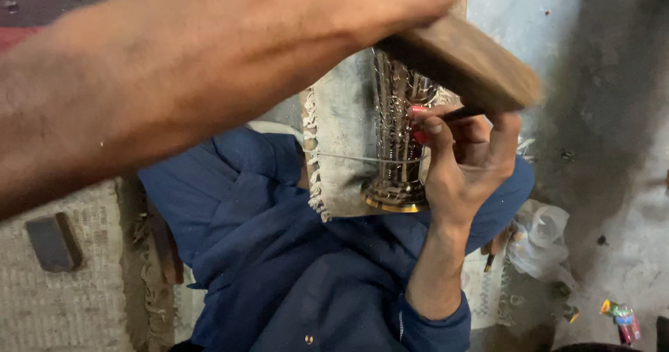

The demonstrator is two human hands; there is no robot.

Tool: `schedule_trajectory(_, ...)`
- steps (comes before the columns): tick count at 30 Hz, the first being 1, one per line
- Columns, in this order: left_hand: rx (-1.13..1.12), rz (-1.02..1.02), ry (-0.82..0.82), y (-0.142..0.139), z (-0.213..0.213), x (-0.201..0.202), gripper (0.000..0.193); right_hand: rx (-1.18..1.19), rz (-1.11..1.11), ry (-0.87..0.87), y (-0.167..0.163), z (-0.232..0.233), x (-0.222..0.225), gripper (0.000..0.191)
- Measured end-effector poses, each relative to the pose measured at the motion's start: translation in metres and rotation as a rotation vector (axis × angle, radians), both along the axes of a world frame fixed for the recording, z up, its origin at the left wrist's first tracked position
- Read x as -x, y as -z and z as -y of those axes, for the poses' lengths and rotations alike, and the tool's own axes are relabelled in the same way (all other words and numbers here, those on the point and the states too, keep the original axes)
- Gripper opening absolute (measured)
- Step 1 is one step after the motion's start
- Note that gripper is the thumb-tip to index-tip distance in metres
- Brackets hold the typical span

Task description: The person sits on the floor with an ornate metal vase resting on a cloth pad and hammers a small chisel against the vase surface to chase or deepen the decorative pattern, repositioning the chisel and rotating the vase as they work around it.

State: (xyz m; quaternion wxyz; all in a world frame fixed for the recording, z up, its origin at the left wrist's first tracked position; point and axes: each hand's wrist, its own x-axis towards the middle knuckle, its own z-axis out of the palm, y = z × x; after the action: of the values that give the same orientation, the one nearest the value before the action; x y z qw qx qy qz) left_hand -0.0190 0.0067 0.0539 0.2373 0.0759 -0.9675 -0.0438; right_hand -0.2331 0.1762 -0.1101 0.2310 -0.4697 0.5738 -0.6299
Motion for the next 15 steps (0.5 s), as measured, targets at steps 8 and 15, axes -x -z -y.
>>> schedule_trajectory(8, 0.121, 0.162, -0.266, 0.024, -0.003, -0.009, 0.052, 0.139, 0.184, 0.011, 0.004, 0.004, 0.007, 0.031)
schedule_trajectory(15, -0.668, 0.127, -0.391, 0.085, -0.029, -0.067, 0.087, 0.491, 0.568, 0.259, -0.031, -0.064, -0.008, 0.026)
